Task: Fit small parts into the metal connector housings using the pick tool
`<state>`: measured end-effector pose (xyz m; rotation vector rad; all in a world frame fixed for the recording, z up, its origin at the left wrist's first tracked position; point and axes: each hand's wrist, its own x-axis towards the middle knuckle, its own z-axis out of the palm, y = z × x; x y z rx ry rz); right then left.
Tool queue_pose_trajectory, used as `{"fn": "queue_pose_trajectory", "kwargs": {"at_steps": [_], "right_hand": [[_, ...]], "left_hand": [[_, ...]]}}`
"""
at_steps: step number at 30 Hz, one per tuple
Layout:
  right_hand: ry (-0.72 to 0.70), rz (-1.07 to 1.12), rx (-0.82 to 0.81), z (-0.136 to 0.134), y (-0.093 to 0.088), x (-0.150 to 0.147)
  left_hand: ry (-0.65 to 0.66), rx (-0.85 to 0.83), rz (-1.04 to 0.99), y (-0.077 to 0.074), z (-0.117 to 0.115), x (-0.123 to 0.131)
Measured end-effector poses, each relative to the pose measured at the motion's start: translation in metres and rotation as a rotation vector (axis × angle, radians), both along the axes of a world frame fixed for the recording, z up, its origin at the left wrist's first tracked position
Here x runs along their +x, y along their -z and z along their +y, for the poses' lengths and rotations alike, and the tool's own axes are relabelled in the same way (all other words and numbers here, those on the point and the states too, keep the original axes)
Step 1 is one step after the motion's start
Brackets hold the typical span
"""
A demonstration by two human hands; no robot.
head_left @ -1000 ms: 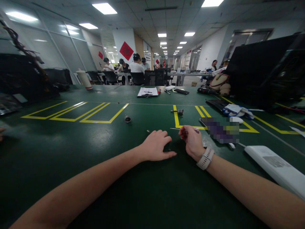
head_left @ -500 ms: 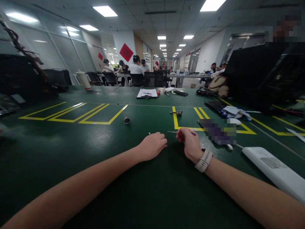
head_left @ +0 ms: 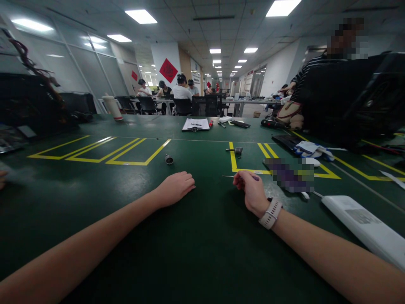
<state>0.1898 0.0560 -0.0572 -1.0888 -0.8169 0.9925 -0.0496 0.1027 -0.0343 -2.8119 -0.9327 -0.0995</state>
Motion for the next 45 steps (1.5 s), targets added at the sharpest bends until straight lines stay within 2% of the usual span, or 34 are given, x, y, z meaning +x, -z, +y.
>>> {"fn": "queue_pose_trajectory", "kwargs": {"at_steps": [8,10,13,20,23,27,33,40,45], "right_hand": [[-0.014,-0.017,0.007,-0.001,0.000,-0.001],[-0.017,-0.021,0.012,0.000,0.001,0.000],[-0.015,-0.024,0.014,0.001,0.002,0.000],[-0.016,-0.030,0.009,0.001,0.001,0.000],[-0.018,-0.032,0.008,0.000,-0.001,-0.001],[-0.022,-0.036,0.012,-0.001,-0.001,-0.002],[-0.020,-0.038,0.019,0.001,0.000,-0.002],[-0.026,-0.047,0.021,0.001,0.001,-0.001],[-0.024,-0.038,0.014,0.001,0.001,-0.001]], "left_hand": [[-0.243,0.017,-0.016,0.000,0.042,-0.074],[-0.341,0.009,-0.076,0.001,0.053,-0.087],[-0.406,0.027,-0.116,0.002,0.066,-0.095],[-0.522,0.041,-0.211,0.001,0.082,-0.083],[-0.565,0.017,-0.184,-0.001,0.085,-0.077],[-0.553,0.045,-0.091,-0.003,0.091,-0.072],[-0.554,0.083,-0.055,-0.004,0.098,-0.063],[-0.531,0.179,-0.082,-0.005,0.090,-0.050],[-0.442,0.221,-0.129,-0.008,0.072,-0.020]]}}
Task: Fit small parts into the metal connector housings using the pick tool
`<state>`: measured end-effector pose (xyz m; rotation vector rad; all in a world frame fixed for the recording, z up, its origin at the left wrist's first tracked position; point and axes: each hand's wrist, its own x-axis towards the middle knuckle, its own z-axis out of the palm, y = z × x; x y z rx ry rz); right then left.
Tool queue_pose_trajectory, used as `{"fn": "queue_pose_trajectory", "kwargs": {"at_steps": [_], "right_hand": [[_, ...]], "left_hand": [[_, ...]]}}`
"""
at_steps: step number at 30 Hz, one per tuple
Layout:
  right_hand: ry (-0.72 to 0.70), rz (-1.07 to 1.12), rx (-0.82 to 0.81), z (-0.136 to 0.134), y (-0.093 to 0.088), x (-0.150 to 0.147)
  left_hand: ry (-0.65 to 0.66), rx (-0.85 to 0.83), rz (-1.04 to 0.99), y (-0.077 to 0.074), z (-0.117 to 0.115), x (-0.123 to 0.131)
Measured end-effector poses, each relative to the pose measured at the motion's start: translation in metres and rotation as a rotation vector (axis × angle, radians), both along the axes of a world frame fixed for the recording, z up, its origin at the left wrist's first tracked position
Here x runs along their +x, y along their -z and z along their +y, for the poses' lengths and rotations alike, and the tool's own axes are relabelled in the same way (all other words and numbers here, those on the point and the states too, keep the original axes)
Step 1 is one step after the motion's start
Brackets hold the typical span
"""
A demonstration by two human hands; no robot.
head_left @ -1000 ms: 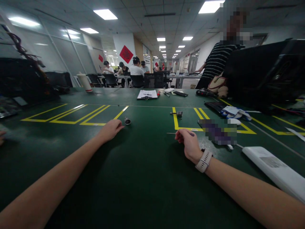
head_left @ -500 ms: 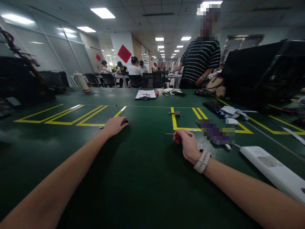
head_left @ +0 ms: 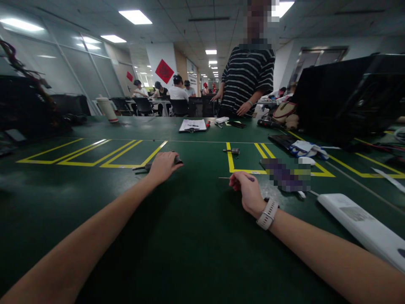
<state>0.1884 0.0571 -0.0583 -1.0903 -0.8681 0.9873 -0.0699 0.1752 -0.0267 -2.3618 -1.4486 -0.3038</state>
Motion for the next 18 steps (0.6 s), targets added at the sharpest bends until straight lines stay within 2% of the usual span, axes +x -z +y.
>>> {"fn": "queue_pose_trajectory", "kwargs": {"at_steps": [3,8,11,13,18], "right_hand": [[0.014,0.011,-0.005,0.000,0.000,0.000],[0.053,0.028,-0.007,0.000,-0.002,0.000],[0.059,0.028,0.001,0.000,-0.002,-0.001],[0.058,0.027,0.010,0.000,-0.001,-0.001],[0.054,0.015,0.022,0.000,-0.001,-0.002]], "left_hand": [[0.196,-0.025,-0.033,0.001,-0.025,0.027],[0.428,-0.197,-0.037,0.001,-0.091,0.066],[0.477,-0.296,-0.028,-0.003,-0.126,0.080],[0.495,-0.311,0.003,-0.007,-0.141,0.086],[0.546,-0.380,0.142,-0.021,-0.153,0.090]]}}
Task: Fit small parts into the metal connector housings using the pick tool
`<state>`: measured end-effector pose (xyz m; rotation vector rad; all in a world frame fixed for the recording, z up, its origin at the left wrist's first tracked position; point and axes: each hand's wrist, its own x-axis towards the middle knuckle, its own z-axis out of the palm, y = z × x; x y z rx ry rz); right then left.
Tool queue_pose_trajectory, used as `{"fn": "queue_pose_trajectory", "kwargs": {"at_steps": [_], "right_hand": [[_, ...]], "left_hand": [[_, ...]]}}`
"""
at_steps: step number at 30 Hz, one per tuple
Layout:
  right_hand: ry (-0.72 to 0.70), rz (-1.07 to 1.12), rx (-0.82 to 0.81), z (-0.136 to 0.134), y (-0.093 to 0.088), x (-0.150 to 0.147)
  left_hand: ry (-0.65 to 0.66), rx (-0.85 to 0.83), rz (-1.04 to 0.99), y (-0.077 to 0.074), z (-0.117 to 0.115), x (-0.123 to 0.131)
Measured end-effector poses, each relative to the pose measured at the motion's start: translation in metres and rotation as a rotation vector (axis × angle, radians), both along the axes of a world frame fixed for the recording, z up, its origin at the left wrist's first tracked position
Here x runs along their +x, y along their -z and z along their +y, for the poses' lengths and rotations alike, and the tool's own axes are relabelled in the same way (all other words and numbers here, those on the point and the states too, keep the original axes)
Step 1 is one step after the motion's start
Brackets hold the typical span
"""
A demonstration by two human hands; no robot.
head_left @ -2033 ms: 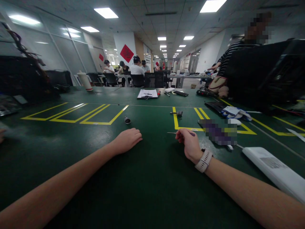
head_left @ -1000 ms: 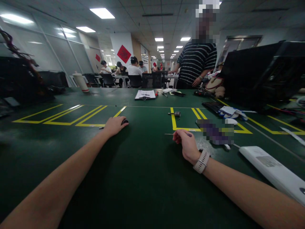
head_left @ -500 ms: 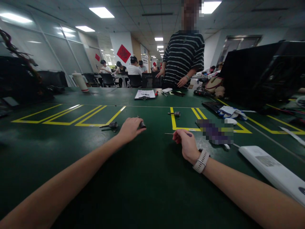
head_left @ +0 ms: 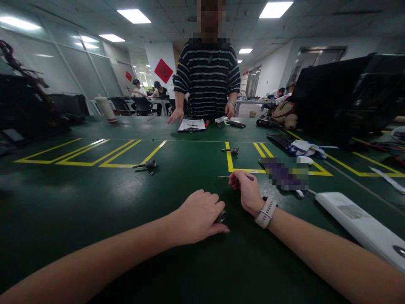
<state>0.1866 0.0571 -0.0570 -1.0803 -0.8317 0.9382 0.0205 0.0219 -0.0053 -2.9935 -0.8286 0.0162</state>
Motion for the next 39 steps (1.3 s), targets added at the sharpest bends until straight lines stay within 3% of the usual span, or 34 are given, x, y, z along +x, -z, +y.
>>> {"fn": "queue_pose_trajectory", "kwargs": {"at_steps": [7,12,17,20,23,30,34,39], "right_hand": [[-0.023,-0.022,-0.004,-0.001,0.000,0.000],[-0.021,-0.027,0.004,-0.002,0.000,0.000],[-0.048,-0.021,0.023,-0.004,-0.001,0.002],[-0.084,-0.004,0.052,-0.008,-0.004,0.002],[-0.130,0.023,0.091,-0.015,-0.011,0.001],[-0.268,0.043,0.137,-0.036,-0.026,-0.004],[-0.368,-0.127,0.164,-0.044,-0.023,-0.007],[-0.352,-0.305,0.187,-0.046,-0.020,-0.009]], "left_hand": [[0.019,-0.120,-0.008,-0.008,0.007,-0.012],[-0.057,-0.106,-0.231,0.012,0.014,-0.011],[-0.204,-0.291,-0.478,0.037,0.027,-0.014],[-0.272,-0.306,-0.629,0.043,0.034,-0.017],[-0.229,-0.266,-0.713,0.044,0.038,-0.019],[-0.215,-0.241,-0.744,0.046,0.040,-0.020],[-0.235,-0.267,-0.703,0.045,0.042,-0.017],[-0.214,-0.224,-0.726,0.042,0.051,-0.010]]}}
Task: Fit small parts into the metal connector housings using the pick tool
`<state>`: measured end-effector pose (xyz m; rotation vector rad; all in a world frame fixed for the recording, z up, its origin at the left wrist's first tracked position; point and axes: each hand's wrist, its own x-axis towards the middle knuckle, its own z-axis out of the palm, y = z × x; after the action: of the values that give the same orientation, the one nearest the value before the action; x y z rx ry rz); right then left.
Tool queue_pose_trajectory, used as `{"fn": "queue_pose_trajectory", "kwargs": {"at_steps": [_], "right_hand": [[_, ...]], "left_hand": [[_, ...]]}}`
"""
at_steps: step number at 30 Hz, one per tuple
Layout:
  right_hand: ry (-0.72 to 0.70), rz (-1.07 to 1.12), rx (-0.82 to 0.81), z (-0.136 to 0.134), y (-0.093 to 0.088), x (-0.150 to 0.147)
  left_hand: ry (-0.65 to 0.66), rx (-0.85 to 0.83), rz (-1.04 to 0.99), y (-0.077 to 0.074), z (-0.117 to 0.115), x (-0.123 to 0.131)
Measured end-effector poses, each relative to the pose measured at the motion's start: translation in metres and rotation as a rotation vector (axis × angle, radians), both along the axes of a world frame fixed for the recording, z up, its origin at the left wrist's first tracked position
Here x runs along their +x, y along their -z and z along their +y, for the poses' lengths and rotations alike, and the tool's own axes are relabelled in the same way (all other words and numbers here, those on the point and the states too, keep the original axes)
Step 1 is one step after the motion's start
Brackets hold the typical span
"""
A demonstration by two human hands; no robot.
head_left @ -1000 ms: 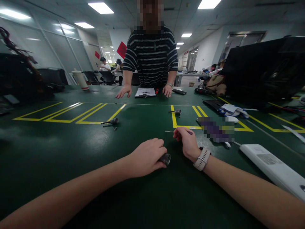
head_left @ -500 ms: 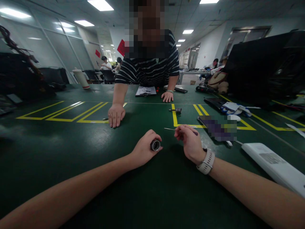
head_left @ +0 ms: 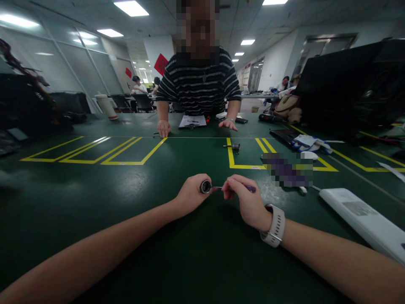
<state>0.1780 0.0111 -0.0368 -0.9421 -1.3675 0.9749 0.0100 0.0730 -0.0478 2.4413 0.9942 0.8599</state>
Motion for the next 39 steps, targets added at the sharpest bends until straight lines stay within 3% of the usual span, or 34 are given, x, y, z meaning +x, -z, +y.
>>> {"fn": "queue_pose_trajectory", "kwargs": {"at_steps": [4,10,18,24,30,39], "right_hand": [[0.035,-0.015,0.002,0.002,0.002,0.000],[0.005,0.317,-0.190,0.009,0.011,-0.002],[-0.104,0.455,-0.324,0.014,0.015,-0.001],[-0.055,0.447,-0.247,0.010,0.013,-0.002],[0.006,0.159,-0.094,0.002,0.014,-0.004],[-0.071,0.398,-0.224,0.006,0.011,-0.003]], "left_hand": [[0.007,0.048,0.012,0.000,0.010,0.007],[0.043,0.090,-0.002,0.003,0.020,0.011],[0.087,0.064,-0.094,0.003,0.019,0.008],[0.044,0.124,-0.045,0.005,0.019,0.007],[0.017,0.170,0.031,0.005,0.018,0.006],[0.091,0.098,-0.076,0.003,0.018,0.005]]}}
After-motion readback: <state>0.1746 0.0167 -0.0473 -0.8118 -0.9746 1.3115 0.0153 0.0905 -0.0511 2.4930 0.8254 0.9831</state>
